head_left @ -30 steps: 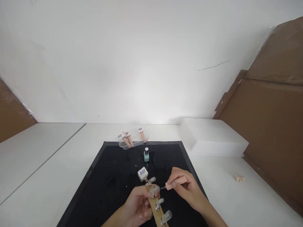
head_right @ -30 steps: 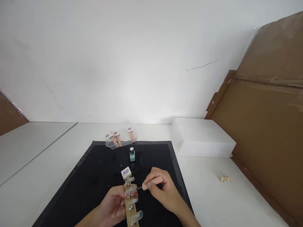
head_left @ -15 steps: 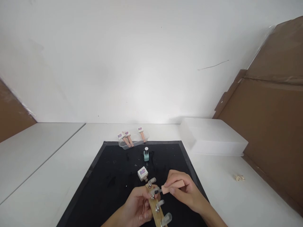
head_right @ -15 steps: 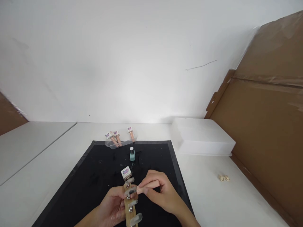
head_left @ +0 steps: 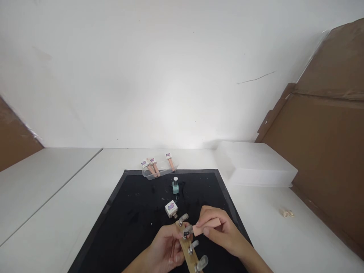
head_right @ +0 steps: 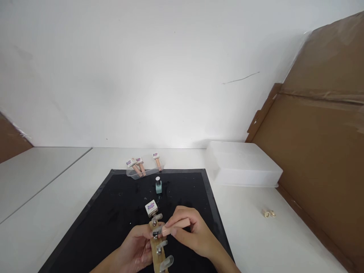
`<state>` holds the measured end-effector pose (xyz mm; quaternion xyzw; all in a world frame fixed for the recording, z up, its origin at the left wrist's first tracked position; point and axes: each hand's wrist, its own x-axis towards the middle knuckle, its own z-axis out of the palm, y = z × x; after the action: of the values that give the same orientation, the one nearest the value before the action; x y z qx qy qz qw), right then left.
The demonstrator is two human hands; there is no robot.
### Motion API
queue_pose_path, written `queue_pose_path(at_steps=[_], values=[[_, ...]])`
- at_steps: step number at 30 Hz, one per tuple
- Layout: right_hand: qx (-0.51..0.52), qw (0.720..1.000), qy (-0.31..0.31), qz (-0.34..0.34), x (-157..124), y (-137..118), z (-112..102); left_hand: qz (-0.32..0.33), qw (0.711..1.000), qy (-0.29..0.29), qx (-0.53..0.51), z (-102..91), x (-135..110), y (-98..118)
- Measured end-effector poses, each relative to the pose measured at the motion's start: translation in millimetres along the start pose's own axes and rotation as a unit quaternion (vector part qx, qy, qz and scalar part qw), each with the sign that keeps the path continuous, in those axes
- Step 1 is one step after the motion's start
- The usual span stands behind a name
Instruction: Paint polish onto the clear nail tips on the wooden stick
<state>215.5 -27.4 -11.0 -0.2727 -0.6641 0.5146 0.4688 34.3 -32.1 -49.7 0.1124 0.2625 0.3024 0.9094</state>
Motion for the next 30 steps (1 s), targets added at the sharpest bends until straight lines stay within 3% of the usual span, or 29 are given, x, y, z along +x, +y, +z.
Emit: queue_pose_path(at_steps=[8,13,24,30], values=[[0.055,0.997,0.054,0.028,-3.4,12.4,-3.0,0.002,0.999,-0.038,-0.010,-7.3,0.0,-0.2],[0.034,0.999,0.019,0.001,-1.3,5.0,-2.6,0.008,1.000,-0.002,0.015,-4.8,0.2,1.1],[0.035,0.997,0.056,0.027,-1.5,9.7,-1.4,0.008,0.998,-0.063,-0.002,-4.2,-3.2,0.5],[0.071,0.997,0.040,0.011,-3.0,7.9,-0.7,0.014,0.999,-0.032,0.003,-1.5,-2.6,2.5]])
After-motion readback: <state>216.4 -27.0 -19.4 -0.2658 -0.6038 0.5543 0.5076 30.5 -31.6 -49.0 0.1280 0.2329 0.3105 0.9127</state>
